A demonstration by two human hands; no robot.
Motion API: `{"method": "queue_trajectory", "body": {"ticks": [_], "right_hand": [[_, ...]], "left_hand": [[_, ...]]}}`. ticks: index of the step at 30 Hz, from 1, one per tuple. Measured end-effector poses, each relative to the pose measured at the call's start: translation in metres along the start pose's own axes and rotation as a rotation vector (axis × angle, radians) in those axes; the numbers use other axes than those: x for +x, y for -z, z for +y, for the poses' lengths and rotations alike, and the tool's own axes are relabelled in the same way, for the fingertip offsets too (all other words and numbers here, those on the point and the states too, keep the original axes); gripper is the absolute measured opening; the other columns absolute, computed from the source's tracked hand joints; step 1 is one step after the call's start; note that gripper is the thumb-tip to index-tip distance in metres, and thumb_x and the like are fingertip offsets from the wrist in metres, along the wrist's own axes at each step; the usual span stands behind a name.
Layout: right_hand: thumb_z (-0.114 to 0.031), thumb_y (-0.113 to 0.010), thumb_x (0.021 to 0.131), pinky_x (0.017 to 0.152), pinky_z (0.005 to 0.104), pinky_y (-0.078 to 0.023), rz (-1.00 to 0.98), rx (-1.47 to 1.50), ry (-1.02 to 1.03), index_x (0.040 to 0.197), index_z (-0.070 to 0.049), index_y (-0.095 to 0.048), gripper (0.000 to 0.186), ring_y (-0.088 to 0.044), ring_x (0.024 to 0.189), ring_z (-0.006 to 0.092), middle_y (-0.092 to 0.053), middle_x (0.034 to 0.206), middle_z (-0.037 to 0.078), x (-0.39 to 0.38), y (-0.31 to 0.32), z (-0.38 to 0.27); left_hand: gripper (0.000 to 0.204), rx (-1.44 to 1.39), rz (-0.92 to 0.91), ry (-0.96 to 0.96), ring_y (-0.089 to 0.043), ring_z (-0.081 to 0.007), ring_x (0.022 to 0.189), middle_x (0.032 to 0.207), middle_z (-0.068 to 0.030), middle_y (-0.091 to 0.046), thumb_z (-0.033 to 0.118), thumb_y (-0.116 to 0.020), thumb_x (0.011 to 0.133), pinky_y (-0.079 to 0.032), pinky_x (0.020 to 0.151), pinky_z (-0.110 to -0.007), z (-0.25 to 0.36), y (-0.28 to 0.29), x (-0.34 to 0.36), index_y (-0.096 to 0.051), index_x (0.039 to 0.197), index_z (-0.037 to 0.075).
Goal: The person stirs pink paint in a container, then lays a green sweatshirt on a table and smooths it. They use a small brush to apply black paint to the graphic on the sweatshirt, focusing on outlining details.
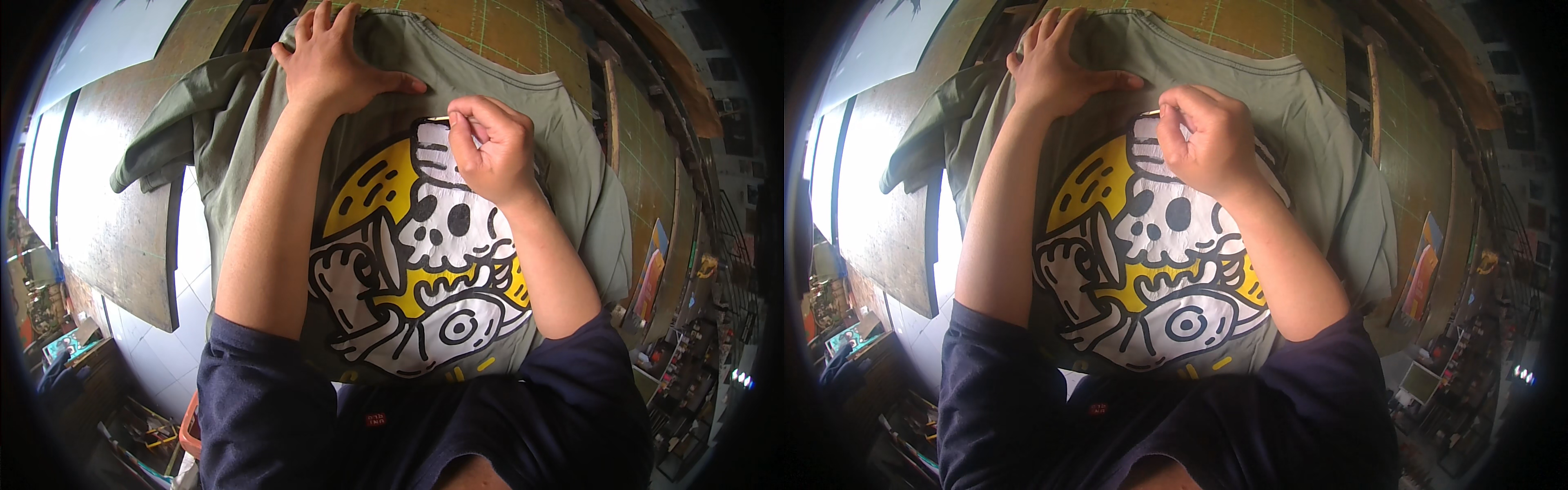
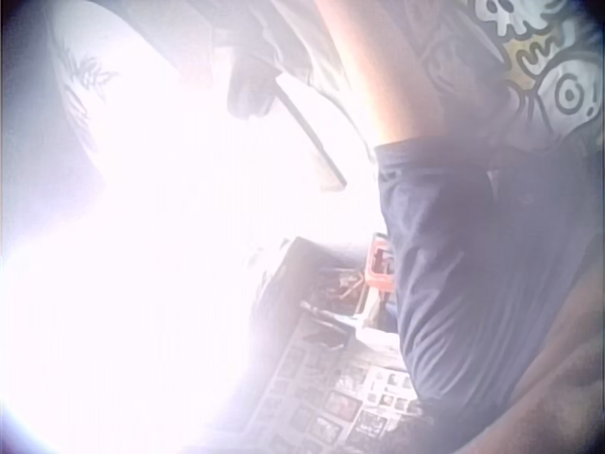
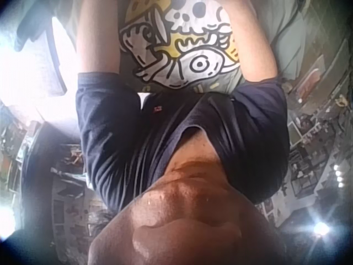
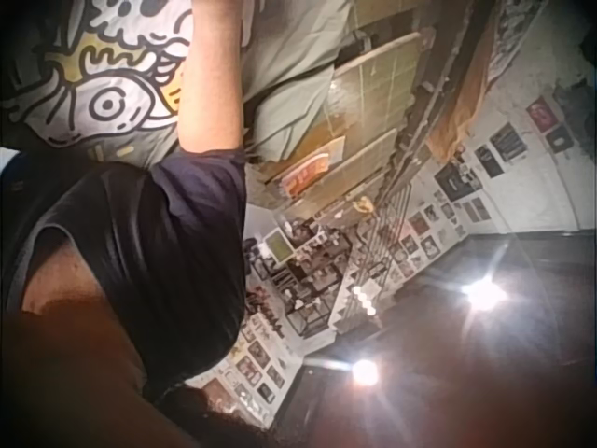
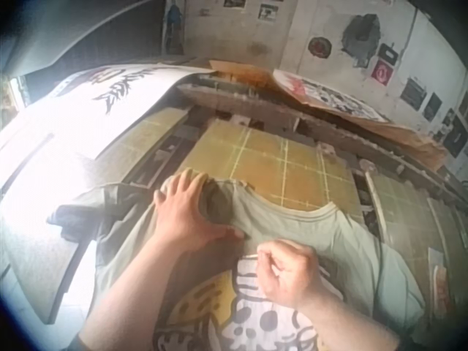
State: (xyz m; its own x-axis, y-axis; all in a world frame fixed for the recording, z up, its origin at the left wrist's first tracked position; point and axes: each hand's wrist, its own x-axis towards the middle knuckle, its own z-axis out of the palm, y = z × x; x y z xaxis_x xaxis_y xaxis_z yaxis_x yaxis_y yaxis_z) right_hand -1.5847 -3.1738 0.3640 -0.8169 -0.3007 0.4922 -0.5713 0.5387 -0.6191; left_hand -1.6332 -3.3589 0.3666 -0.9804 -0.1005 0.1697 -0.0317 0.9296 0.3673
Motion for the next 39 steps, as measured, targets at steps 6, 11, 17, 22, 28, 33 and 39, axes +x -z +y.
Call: {"method": "queue_trajectory", "body": {"ticks": [6,11,17,22,28,33,39], "right_hand": [[-0.002,-0.059,0.074,0.047,0.0286,-0.042,0.038,-0.003,0.034,0.077,-0.002,-0.058,0.003,-0.054,0.049,0.0202,-0.057,0.063,0.01,-0.001,-0.004,0.003],[-0.002,-0.059,0.075,0.046,0.0289,-0.041,0.024,0.005,-0.012,0.077,-0.002,-0.058,0.002,-0.054,0.049,0.0205,-0.058,0.064,0.01,-0.001,-0.001,0.0],[-0.001,-0.058,0.075,0.046,0.0285,-0.041,0.039,-0.014,0.029,0.076,-0.003,-0.058,0.002,-0.052,0.048,0.0202,-0.057,0.063,0.009,-0.001,-0.003,0.002],[-0.001,-0.058,0.075,0.046,0.0288,-0.041,0.055,-0.022,0.013,0.076,-0.003,-0.058,0.002,-0.053,0.048,0.0214,-0.057,0.063,0.01,-0.001,-0.003,0.0],[0.002,-0.057,0.076,0.046,0.0236,-0.038,0.034,-0.014,0.064,0.078,0.001,-0.059,0.003,-0.049,0.049,0.0117,-0.056,0.062,0.007,0.0,-0.003,0.002],[-0.001,-0.058,0.074,0.045,0.0291,-0.041,0.082,-0.027,0.032,0.075,-0.003,-0.058,0.002,-0.053,0.048,0.0218,-0.056,0.061,0.01,-0.002,-0.004,0.003],[-0.002,-0.059,0.075,0.045,0.0287,-0.04,0.057,-0.013,-0.001,0.075,-0.003,-0.058,0.001,-0.052,0.047,0.0208,-0.056,0.061,0.01,-0.001,-0.002,-0.001]], "left_hand": [[0.109,-0.015,-0.027,0.009,-0.021,-0.0305,0.135,0.143,-0.0161,-0.03,0.054,-0.083,0.045,-0.018,0.108,-0.048,0.003,0.006,0.0,-0.039,0.133,0.009],[0.109,-0.015,0.035,-0.018,-0.022,-0.0306,0.135,0.143,-0.016,-0.03,0.054,-0.083,0.044,-0.018,0.108,-0.047,0.004,0.004,-0.003,-0.039,0.133,0.009],[0.11,-0.041,-0.042,0.0,-0.022,-0.0304,0.135,0.143,-0.0156,-0.03,0.055,-0.083,0.044,-0.018,0.108,-0.047,0.004,0.009,0.0,-0.039,0.133,0.009],[0.112,0.005,0.028,-0.01,-0.022,-0.0301,0.135,0.143,-0.0156,-0.031,0.057,-0.082,0.043,-0.018,0.108,-0.048,-0.002,-0.002,0.003,-0.038,0.134,0.008],[0.112,-0.01,0.028,-0.018,-0.021,-0.0298,0.135,0.143,-0.0156,-0.031,0.058,-0.082,0.044,-0.017,0.109,-0.048,0.002,0.001,0.0,-0.038,0.134,0.008],[0.112,-0.001,-0.017,0.011,-0.02,-0.0299,0.135,0.143,-0.0156,-0.03,0.057,-0.083,0.044,-0.017,0.109,-0.048,0.0,0.0,0.001,-0.038,0.134,0.009],[0.111,-0.017,-0.04,0.017,-0.02,-0.03,0.135,0.143,-0.0152,-0.03,0.055,-0.083,0.044,-0.017,0.109,-0.048,0.003,0.005,0.001,-0.038,0.134,0.009]]}}
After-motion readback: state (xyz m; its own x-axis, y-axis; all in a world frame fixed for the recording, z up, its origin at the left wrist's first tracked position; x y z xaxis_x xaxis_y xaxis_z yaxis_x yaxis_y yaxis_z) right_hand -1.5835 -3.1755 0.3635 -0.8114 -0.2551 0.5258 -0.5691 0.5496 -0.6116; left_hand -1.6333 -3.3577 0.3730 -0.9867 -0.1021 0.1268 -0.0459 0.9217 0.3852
